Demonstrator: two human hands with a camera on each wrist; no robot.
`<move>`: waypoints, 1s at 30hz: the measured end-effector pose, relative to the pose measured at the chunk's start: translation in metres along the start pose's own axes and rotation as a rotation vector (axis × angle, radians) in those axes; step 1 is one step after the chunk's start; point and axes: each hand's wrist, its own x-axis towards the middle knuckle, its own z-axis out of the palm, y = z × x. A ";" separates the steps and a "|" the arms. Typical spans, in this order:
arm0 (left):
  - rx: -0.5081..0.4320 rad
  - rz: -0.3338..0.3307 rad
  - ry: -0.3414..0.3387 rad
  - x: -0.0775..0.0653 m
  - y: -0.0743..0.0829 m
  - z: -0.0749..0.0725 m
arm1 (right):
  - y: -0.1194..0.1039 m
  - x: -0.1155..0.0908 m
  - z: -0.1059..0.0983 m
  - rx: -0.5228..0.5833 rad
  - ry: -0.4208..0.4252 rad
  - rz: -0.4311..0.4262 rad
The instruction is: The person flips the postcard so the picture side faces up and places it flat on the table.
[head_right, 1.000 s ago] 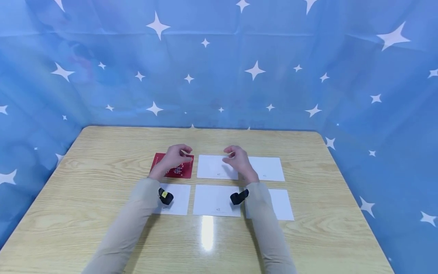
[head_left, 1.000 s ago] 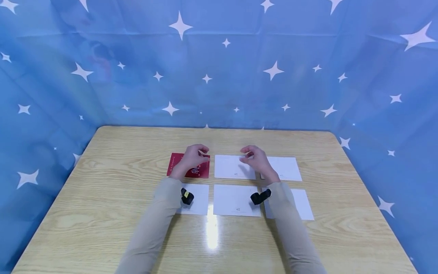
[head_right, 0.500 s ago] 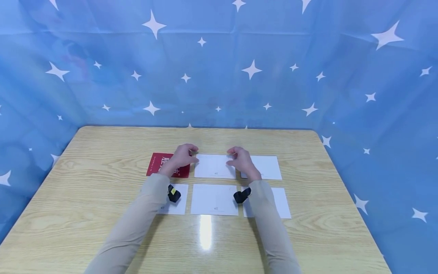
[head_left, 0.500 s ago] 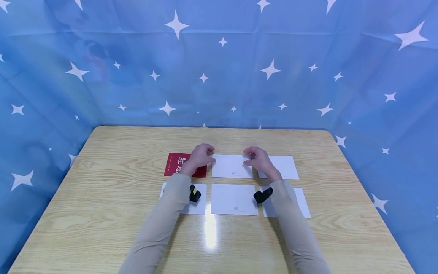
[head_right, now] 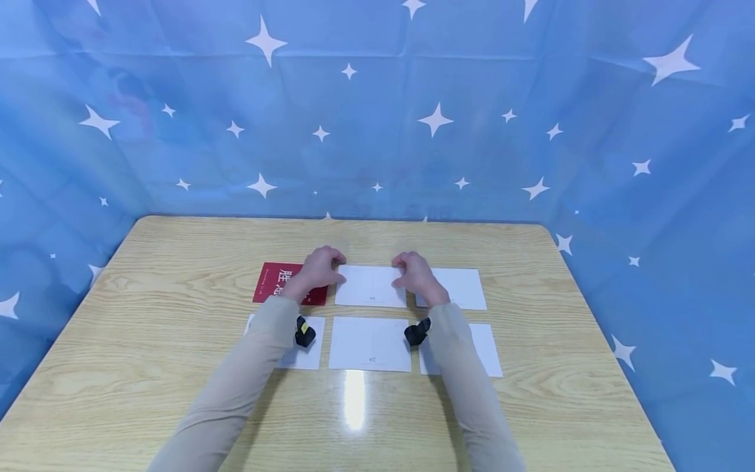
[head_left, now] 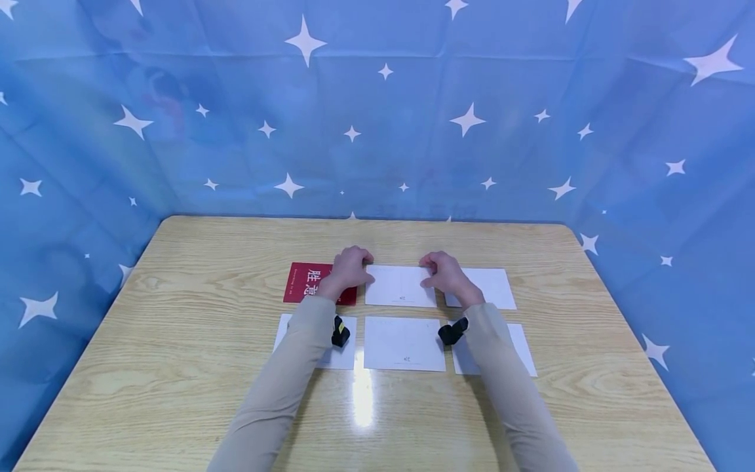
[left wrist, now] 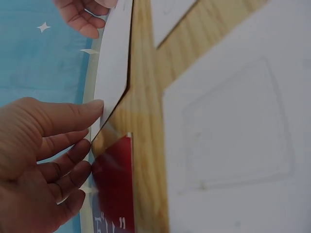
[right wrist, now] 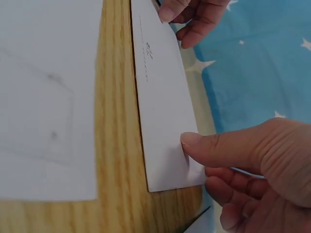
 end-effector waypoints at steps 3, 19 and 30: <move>0.061 0.012 -0.014 0.002 0.002 -0.002 | -0.001 0.003 -0.003 -0.033 -0.034 -0.008; 0.161 0.002 -0.076 0.010 0.003 -0.003 | -0.005 0.014 -0.010 -0.111 -0.135 -0.038; 0.161 -0.001 -0.062 0.008 0.010 -0.004 | -0.008 0.011 -0.014 -0.220 -0.127 -0.006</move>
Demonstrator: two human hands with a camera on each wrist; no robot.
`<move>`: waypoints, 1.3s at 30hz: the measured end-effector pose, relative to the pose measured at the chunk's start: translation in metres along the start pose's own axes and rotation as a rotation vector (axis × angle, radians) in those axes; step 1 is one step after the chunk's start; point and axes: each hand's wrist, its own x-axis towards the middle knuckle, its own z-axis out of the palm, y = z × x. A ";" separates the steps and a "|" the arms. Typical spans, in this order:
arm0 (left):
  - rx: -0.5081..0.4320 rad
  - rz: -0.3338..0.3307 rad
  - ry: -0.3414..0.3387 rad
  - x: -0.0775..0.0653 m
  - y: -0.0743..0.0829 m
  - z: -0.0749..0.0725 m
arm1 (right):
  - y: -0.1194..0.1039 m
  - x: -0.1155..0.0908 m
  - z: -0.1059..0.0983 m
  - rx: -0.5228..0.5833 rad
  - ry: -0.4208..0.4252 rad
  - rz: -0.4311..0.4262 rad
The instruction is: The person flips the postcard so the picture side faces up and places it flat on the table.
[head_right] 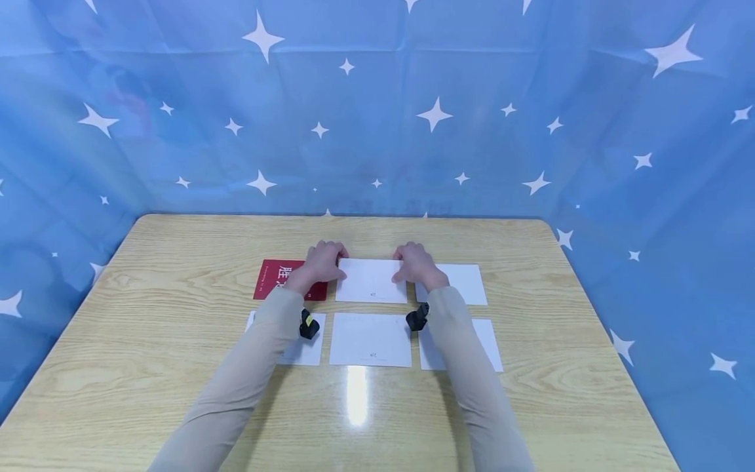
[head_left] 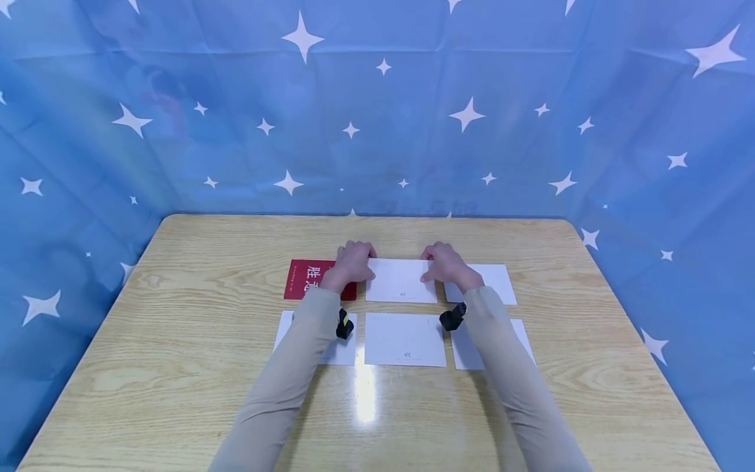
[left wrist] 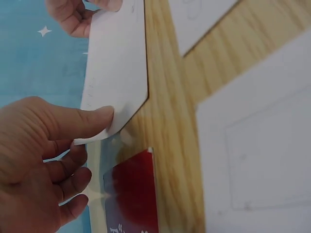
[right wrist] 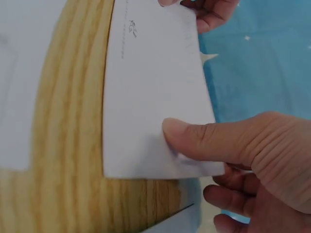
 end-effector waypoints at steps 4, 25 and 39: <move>-0.053 0.008 0.022 -0.004 -0.002 0.000 | 0.006 -0.007 0.000 0.036 0.023 0.017; -0.572 0.049 0.084 -0.024 -0.017 -0.002 | 0.027 -0.040 0.006 0.502 0.150 -0.118; -0.659 0.084 0.134 -0.026 -0.021 -0.003 | 0.021 -0.047 0.002 0.577 0.198 -0.102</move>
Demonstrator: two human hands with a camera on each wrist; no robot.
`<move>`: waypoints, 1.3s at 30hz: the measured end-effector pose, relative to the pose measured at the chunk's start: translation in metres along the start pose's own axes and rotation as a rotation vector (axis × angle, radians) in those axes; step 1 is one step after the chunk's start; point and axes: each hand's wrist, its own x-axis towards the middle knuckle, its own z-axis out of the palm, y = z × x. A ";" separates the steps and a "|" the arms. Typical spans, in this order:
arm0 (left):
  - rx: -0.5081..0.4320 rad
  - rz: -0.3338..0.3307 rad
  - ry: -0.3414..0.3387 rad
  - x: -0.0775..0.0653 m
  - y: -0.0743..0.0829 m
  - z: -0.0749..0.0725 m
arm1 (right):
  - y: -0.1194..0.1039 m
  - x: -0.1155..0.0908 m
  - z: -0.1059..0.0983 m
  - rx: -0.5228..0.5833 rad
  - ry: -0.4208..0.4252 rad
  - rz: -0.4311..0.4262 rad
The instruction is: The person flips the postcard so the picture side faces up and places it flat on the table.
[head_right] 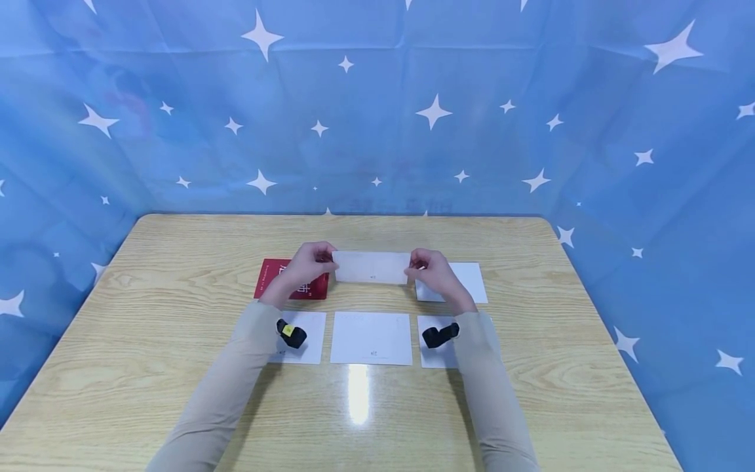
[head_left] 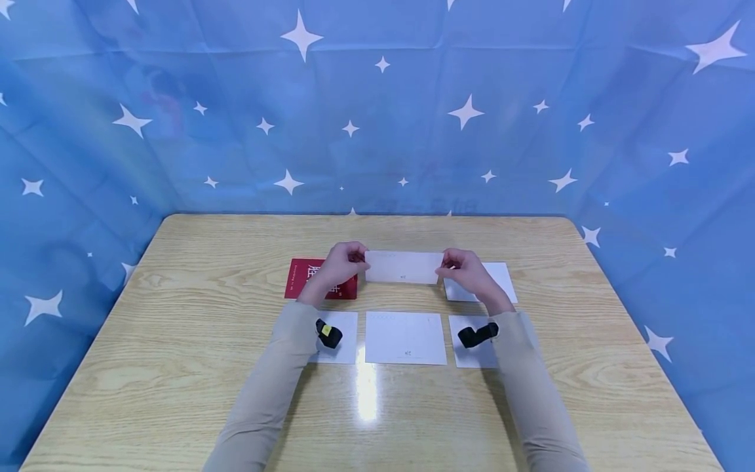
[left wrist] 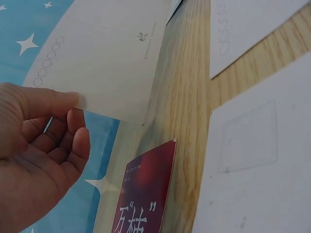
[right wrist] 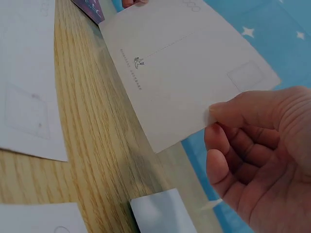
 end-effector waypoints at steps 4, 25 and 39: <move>-0.029 0.055 0.005 -0.002 0.000 0.000 | 0.002 -0.001 0.001 0.002 0.010 -0.007; -0.066 -0.049 -0.051 -0.012 -0.012 0.005 | 0.019 -0.005 0.008 0.044 -0.024 0.005; 0.068 -0.051 -0.067 -0.008 -0.017 0.012 | 0.020 -0.002 0.014 -0.062 -0.041 0.052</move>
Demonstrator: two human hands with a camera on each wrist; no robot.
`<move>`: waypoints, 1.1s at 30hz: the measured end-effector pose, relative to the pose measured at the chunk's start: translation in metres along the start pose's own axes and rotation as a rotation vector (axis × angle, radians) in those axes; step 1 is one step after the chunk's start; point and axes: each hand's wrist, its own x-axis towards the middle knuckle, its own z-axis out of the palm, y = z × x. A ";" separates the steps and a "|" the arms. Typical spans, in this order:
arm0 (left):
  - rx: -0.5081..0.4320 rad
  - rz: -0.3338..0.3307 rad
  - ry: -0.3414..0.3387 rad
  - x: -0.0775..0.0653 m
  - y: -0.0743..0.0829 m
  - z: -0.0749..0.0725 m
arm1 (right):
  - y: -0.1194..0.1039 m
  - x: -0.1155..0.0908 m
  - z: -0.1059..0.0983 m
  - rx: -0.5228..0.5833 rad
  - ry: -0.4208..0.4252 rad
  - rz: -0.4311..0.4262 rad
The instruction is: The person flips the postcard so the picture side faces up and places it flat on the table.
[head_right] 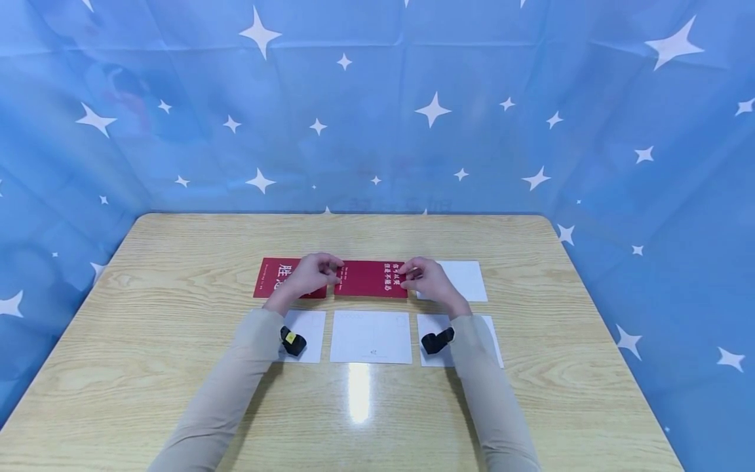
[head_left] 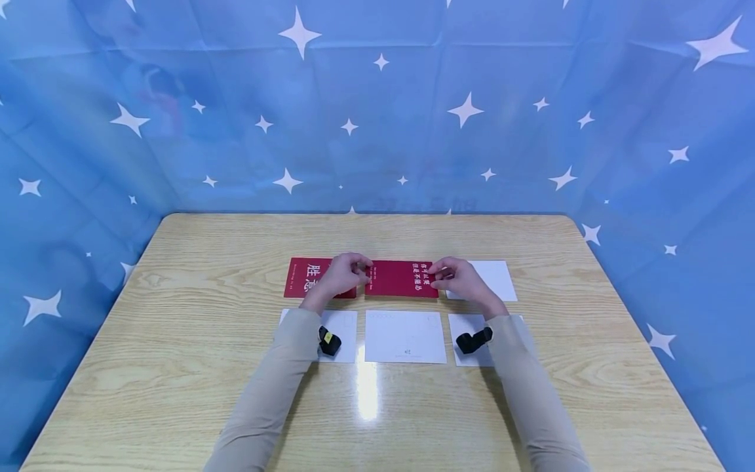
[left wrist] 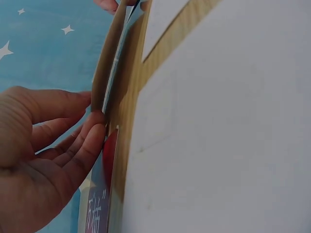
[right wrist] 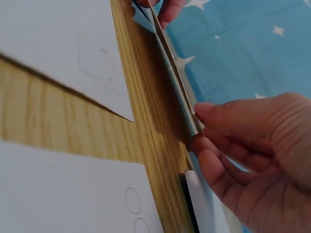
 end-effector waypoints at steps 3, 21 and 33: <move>0.040 0.002 -0.008 0.002 0.001 0.001 | 0.000 0.002 0.001 -0.028 -0.002 0.030; 0.338 0.011 0.014 0.010 0.020 0.014 | -0.020 0.006 0.011 -0.213 0.005 0.043; 0.468 -0.053 0.006 0.012 0.028 0.019 | -0.020 0.007 0.017 -0.246 0.026 0.025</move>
